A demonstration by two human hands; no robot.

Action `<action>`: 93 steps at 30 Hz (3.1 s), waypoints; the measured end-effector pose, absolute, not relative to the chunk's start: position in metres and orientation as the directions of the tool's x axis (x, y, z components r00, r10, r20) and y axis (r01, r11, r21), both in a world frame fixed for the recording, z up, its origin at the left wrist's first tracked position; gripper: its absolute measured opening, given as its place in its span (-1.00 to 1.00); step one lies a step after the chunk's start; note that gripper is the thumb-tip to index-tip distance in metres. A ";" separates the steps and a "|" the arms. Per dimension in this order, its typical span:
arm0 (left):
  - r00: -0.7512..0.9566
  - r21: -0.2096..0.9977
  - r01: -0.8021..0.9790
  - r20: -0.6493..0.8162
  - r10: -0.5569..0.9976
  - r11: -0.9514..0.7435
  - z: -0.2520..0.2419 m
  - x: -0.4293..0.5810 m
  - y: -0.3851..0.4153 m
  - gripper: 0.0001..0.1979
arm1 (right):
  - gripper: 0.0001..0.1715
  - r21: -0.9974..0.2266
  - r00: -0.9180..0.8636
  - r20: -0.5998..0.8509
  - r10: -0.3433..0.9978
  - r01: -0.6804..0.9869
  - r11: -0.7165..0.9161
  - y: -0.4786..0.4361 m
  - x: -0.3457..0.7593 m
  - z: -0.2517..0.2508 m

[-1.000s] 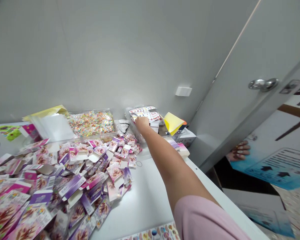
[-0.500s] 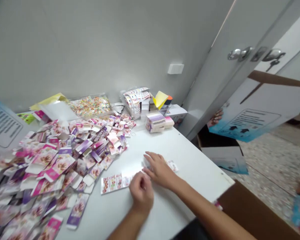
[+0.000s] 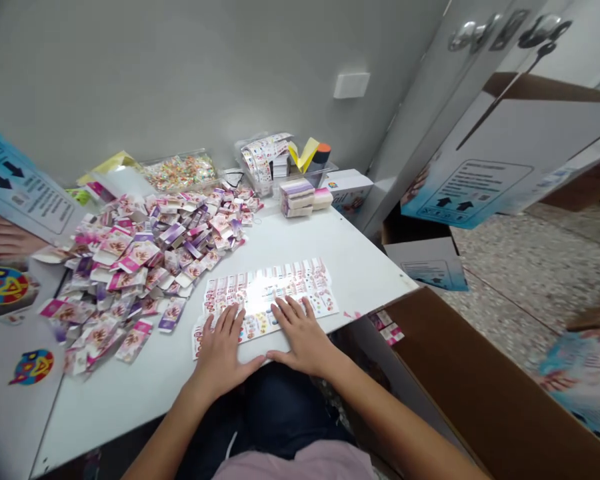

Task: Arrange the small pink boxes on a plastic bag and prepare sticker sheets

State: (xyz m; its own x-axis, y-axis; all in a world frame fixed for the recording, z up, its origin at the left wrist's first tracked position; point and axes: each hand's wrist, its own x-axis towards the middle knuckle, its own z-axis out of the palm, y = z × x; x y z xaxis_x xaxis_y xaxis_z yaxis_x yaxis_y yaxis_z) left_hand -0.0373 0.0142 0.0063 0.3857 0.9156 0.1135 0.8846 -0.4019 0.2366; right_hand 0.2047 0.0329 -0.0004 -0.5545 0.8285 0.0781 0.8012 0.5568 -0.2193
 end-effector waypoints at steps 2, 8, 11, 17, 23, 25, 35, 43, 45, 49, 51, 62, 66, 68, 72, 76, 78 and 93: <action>0.395 0.216 0.885 0.124 0.910 -0.413 0.005 -0.036 0.011 -0.06 | 0.10 -0.185 -0.551 0.104 0.828 0.808 0.560 0.026 0.203 -0.005; 0.413 0.164 0.890 0.109 0.904 -0.426 0.002 -0.036 0.048 -0.07 | -0.10 -0.108 -0.470 0.131 0.873 0.868 0.484 0.046 0.203 -0.016; 0.427 0.142 0.887 0.111 0.898 -0.439 0.000 -0.035 0.084 -0.03 | -0.04 -0.121 -0.426 0.116 0.897 0.891 0.439 0.076 0.206 -0.019; 0.461 0.135 0.870 0.120 0.879 -0.474 0.003 -0.027 0.162 -0.08 | 0.02 -0.154 -0.418 0.101 0.903 0.890 0.430 0.151 0.217 -0.009; 0.443 0.143 0.875 0.147 0.884 -0.462 0.011 -0.019 0.151 -0.37 | -0.06 -0.156 -0.466 0.106 0.879 0.865 0.477 0.157 0.220 0.005; 0.445 0.147 0.874 0.143 0.884 -0.463 0.013 -0.021 0.123 -0.36 | -0.02 -0.162 -0.488 0.105 0.866 0.851 0.499 0.133 0.220 0.006; 0.460 0.132 0.880 -0.002 0.888 -0.456 0.008 -0.032 -0.015 -0.05 | 0.14 -0.113 -0.606 0.106 0.788 0.780 0.615 0.003 0.227 -0.011; 0.425 0.107 0.898 0.032 0.905 -0.426 0.017 -0.030 -0.010 -0.25 | 0.05 -0.114 -0.652 0.123 0.748 0.739 0.663 0.035 0.223 -0.006; 0.428 0.093 0.899 0.020 0.903 -0.428 0.022 -0.029 -0.005 -0.22 | 0.04 -0.116 -0.689 0.108 0.717 0.707 0.697 0.047 0.223 -0.003; 0.437 0.056 0.898 -0.001 0.899 -0.436 0.021 -0.029 -0.015 -0.41 | -0.29 -0.086 -0.714 0.179 0.677 0.674 0.734 0.038 0.225 -0.009; 0.444 0.050 0.895 -0.014 0.896 -0.442 0.020 -0.031 -0.026 -0.47 | -0.47 -0.050 -0.713 0.253 0.654 0.666 0.744 0.024 0.228 -0.013; 0.572 0.225 0.816 -0.190 0.798 -0.532 0.084 -0.052 0.021 -0.85 | -0.82 -0.055 -0.784 -0.032 0.621 0.621 0.782 0.052 0.217 0.059; 0.553 0.180 0.831 -0.162 0.817 -0.527 0.084 -0.053 0.034 -0.88 | -0.79 -0.021 -0.793 -0.040 0.608 0.609 0.793 0.069 0.210 0.067; 0.520 0.153 0.853 -0.152 0.841 -0.499 0.080 -0.055 0.029 -0.84 | -0.75 -0.025 -0.791 -0.047 0.610 0.611 0.791 0.068 0.212 0.064; 0.427 0.120 0.903 -0.129 0.895 -0.413 0.070 -0.059 0.017 -0.79 | -0.52 -0.037 -0.763 -0.012 0.646 0.646 0.763 0.058 0.206 0.056; 0.403 0.159 0.909 -0.103 0.909 -0.385 0.059 -0.060 0.019 -0.94 | -0.76 -0.105 -0.736 -0.084 0.672 0.677 0.728 0.055 0.183 0.054; 0.379 0.179 0.915 -0.068 0.923 -0.363 0.057 -0.063 0.021 -0.97 | -0.84 -0.123 -0.728 -0.108 0.677 0.686 0.717 0.058 0.175 0.053; 0.129 0.949 -0.297 0.150 0.980 -0.106 0.105 -0.050 0.038 -0.18 | -0.67 -0.896 -0.658 0.137 0.741 0.236 0.375 0.064 0.160 0.105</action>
